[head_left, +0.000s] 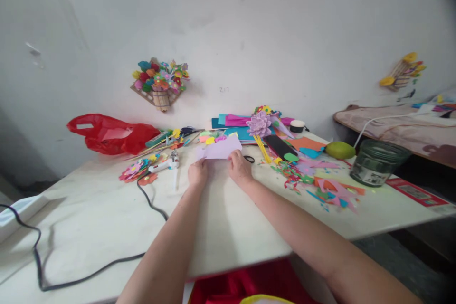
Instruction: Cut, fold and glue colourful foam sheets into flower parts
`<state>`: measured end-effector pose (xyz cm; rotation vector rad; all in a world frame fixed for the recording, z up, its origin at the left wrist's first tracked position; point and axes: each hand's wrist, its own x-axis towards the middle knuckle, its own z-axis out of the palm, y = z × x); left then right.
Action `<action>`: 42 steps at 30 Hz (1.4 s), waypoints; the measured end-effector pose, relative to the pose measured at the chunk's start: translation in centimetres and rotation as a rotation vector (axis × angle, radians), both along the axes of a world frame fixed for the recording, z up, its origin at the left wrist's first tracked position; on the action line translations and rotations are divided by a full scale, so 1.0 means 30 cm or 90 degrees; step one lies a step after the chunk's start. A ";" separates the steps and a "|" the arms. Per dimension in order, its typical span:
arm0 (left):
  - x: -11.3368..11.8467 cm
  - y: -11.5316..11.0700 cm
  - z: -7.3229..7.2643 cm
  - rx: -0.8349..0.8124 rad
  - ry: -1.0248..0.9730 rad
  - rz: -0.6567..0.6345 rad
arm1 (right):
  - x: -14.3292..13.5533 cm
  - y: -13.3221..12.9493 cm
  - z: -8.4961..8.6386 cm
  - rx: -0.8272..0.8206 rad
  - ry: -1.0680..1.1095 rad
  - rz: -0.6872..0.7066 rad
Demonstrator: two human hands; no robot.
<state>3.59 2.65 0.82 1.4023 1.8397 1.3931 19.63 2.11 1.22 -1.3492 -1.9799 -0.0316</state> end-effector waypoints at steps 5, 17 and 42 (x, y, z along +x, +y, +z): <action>-0.017 -0.010 0.018 0.040 0.154 0.084 | 0.009 0.011 -0.008 -0.013 -0.106 -0.006; -0.027 -0.026 0.027 0.125 0.167 0.120 | 0.050 0.072 -0.040 -0.068 -0.151 -0.111; -0.056 0.002 0.003 0.194 -0.540 -0.195 | 0.069 0.093 -0.019 -0.061 -0.141 -0.005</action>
